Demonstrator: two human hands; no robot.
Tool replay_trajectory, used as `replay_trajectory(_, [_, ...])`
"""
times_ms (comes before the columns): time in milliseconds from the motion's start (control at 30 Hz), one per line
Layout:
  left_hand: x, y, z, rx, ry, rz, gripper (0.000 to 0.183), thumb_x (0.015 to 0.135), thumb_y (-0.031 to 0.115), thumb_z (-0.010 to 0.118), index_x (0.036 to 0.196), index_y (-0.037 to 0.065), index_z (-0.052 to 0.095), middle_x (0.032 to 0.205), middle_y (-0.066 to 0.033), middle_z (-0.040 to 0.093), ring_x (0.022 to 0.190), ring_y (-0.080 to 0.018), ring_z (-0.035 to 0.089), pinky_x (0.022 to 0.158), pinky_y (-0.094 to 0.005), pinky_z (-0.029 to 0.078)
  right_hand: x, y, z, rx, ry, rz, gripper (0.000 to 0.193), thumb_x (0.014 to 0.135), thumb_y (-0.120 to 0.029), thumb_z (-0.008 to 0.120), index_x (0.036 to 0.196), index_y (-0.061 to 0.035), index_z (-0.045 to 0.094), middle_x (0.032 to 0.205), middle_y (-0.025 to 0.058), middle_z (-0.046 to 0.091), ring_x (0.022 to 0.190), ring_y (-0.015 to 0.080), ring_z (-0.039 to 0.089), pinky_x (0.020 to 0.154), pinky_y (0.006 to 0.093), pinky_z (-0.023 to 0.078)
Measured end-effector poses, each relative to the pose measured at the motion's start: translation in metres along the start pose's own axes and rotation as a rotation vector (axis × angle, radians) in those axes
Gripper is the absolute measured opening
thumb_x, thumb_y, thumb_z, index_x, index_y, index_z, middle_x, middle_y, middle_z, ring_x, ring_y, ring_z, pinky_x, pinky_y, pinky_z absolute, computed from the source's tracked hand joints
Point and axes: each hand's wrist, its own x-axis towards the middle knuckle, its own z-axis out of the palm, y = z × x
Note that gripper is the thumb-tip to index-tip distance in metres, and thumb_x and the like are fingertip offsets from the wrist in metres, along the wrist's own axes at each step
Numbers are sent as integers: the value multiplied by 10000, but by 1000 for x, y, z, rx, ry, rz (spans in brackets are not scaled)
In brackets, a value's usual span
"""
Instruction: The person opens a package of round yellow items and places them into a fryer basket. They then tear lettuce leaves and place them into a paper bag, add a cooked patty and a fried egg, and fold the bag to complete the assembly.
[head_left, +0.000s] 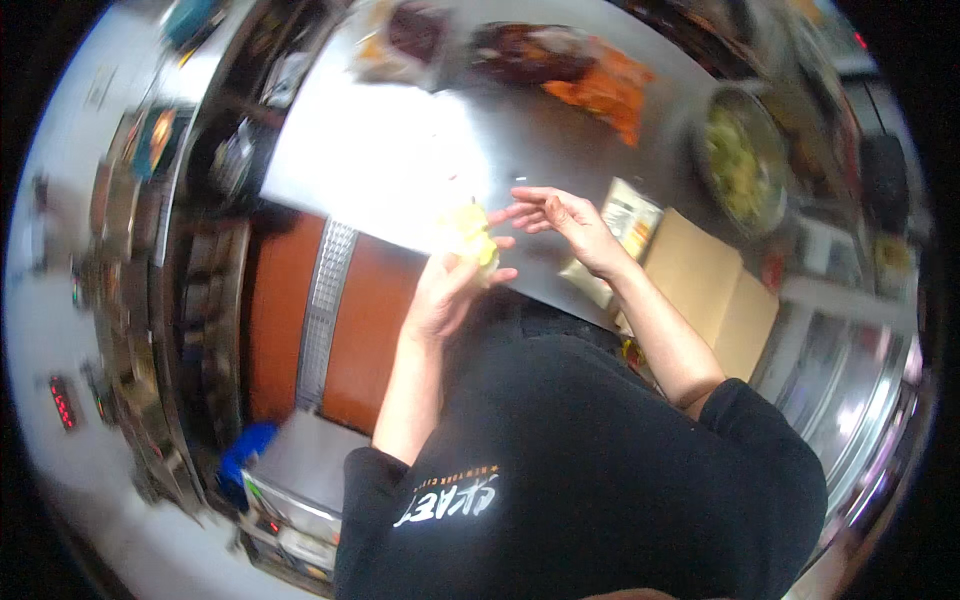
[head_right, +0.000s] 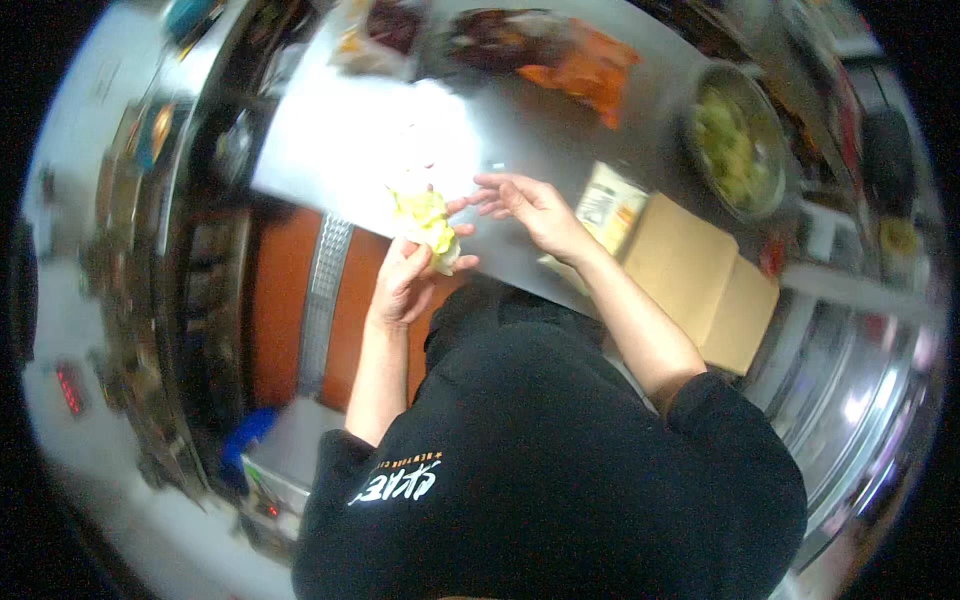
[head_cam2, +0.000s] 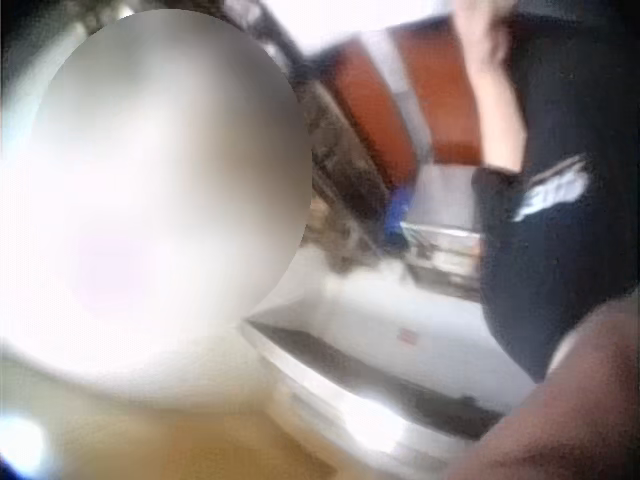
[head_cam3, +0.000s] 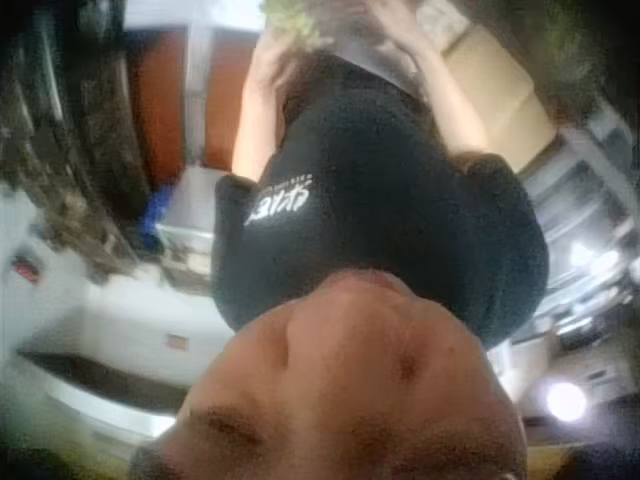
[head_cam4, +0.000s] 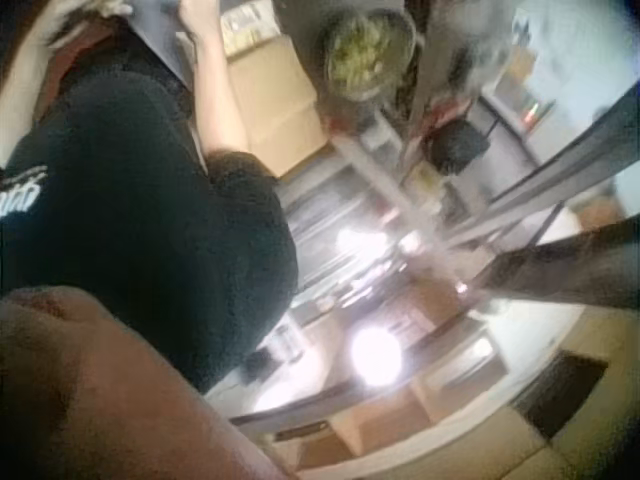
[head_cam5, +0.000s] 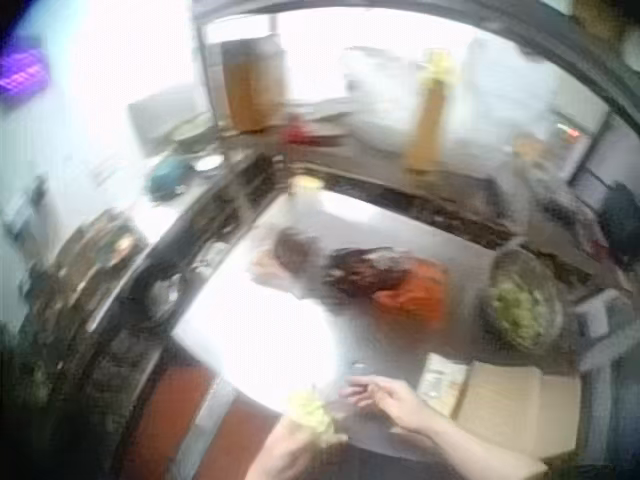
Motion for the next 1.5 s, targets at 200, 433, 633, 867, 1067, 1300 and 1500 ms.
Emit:
replay_trajectory(200, [90,-39,82,15,-213,-231,706,983,209,630,1598,54,317,1560,-171,469,1391,-327,530,1072,-547,545,-61,-38,-55,176,235,-60,760,917,66,705,1589,-109,397,1431,122,511,1082,158,634,852,333,669])
replay_trajectory(433, [130,-151,164,99,-174,-376,558,1013,36,558,1544,61,389,1457,-164,547,1335,-287,581,1017,-450,593,-143,-19,-141,-135,582,134,339,938,-28,731,1247,-36,593,1005,33,641,891,140,684,702,324,671])
replay_trajectory(633, [144,-207,206,273,-21,-395,197,1051,106,610,1236,38,614,1131,-119,731,816,-137,669,612,-272,537,-170,6,-299,-18,668,33,175,1015,-69,638,1147,1,729,922,75,768,809,144,726,747,304,586])
replay_trajectory(867, [160,-227,238,380,164,-291,284,1073,164,606,1293,-15,595,1171,-153,728,846,-152,679,700,-269,573,-64,55,-455,-1278,1044,254,551,934,-489,676,1292,-71,639,1035,146,757,908,297,750,788,472,581])
replay_trajectory(1067, [223,-218,258,442,167,-208,413,1073,218,598,1407,1,489,1316,-178,660,995,-237,679,819,-366,586,-111,30,-508,-956,978,-12,430,991,-468,616,1037,-53,719,753,112,691,799,231,743,691,412,567])
replay_trajectory(1300, [331,-235,299,623,-12,-112,603,1064,448,596,1481,30,475,1422,-131,604,1241,-263,619,966,-416,552,-182,-56,-498,-651,679,255,359,1040,-401,616,1118,-66,720,797,-17,656,724,70,689,589,266,512])
replay_trajectory(1500, [354,-267,327,355,-217,-434,661,1074,521,541,1536,64,423,1516,-115,530,1356,-296,570,1060,-483,517,-179,-76,-489,-507,538,215,447,1041,-482,637,1224,-80,702,952,-30,714,792,52,693,662,235,526])
